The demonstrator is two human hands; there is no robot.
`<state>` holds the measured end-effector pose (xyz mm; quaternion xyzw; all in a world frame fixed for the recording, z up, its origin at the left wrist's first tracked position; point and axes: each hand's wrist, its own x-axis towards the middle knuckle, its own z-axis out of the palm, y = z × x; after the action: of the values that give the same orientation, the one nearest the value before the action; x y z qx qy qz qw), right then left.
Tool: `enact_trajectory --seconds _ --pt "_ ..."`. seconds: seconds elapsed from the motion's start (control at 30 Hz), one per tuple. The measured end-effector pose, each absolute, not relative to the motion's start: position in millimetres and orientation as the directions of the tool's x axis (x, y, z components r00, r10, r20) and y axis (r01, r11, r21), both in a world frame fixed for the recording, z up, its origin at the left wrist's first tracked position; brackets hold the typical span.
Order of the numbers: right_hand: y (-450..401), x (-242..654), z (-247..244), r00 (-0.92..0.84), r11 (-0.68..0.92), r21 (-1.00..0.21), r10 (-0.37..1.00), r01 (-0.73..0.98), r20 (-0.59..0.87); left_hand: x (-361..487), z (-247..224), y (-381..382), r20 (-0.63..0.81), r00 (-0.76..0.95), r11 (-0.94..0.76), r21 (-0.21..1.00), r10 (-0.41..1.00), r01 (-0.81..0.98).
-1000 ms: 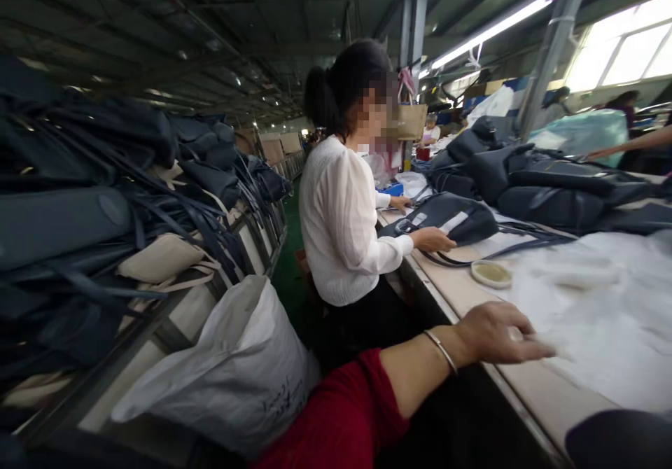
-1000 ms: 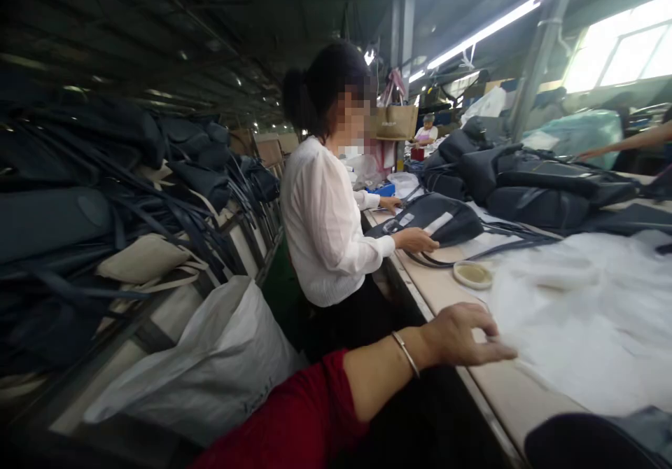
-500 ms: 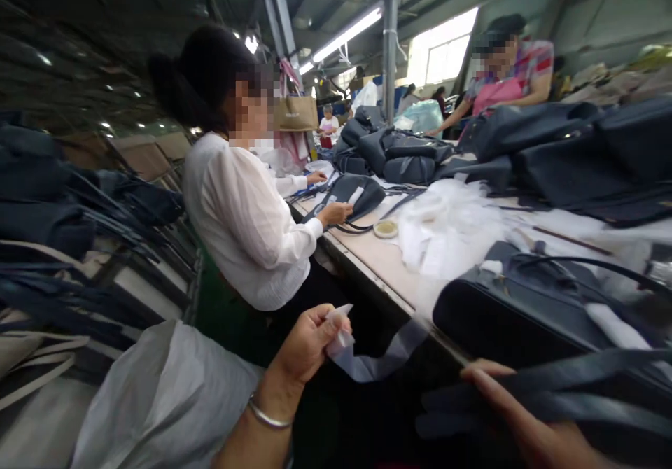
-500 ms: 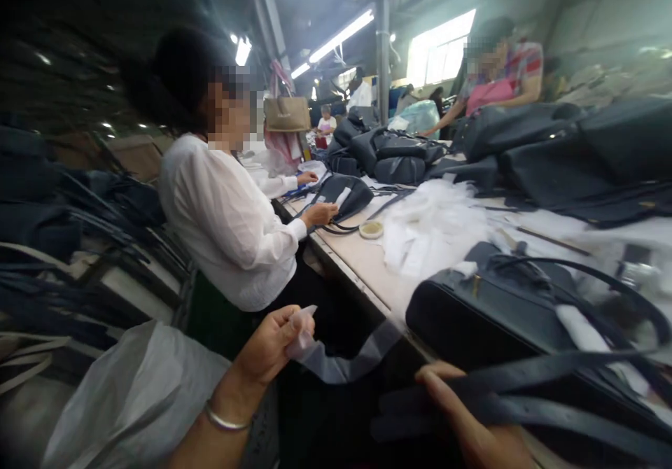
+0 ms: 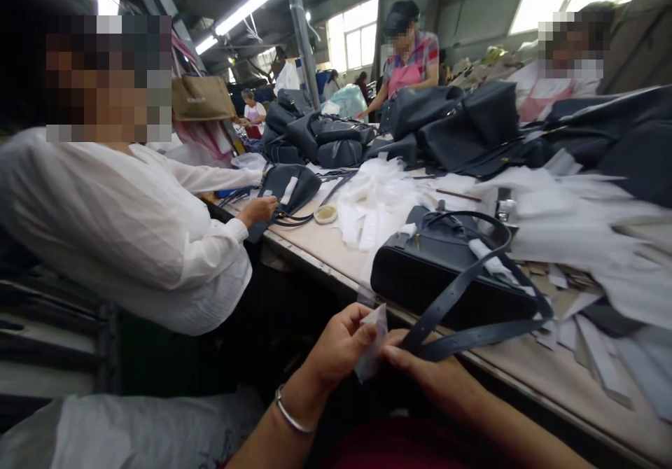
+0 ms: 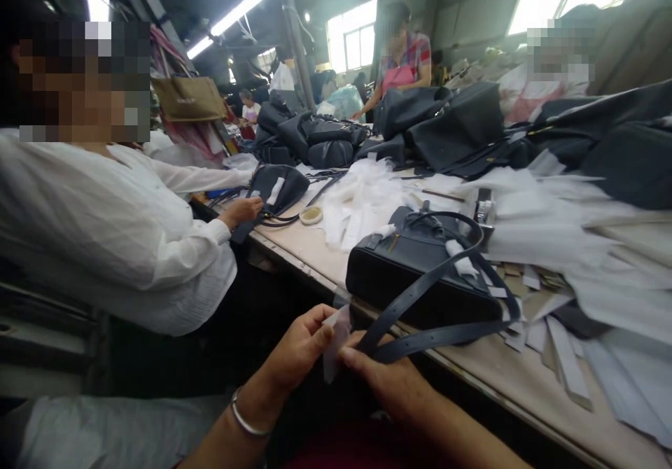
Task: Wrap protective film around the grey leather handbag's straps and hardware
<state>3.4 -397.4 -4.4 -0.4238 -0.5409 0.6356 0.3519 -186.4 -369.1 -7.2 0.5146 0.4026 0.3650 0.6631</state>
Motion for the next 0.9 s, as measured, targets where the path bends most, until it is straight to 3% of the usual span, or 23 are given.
enact_trajectory --seconds 0.1,0.27,0.43,0.63,0.9 --pt "-399 2 -10 -0.403 -0.189 -0.982 0.901 -0.033 -0.16 -185 -12 -376 -0.202 0.386 0.297 0.933 0.9 -0.204" --pt "-401 -1 -12 -0.445 -0.155 -0.986 0.888 -0.056 -0.115 -183 -9 -378 -0.182 0.184 0.206 0.971 0.966 -0.122" --pt "-394 29 3 -0.305 0.072 -0.983 0.952 0.169 0.017 -184 -7 -373 -0.211 0.132 0.207 0.977 0.969 0.043" --pt "-381 63 27 0.02 0.105 -0.945 0.993 0.31 0.116 -176 -5 -376 -0.278 0.184 0.281 0.96 0.943 0.011" --pt "-373 53 25 0.048 0.186 -0.919 0.975 0.348 0.216 -175 -7 -383 -0.303 0.292 0.298 0.952 0.907 0.065"
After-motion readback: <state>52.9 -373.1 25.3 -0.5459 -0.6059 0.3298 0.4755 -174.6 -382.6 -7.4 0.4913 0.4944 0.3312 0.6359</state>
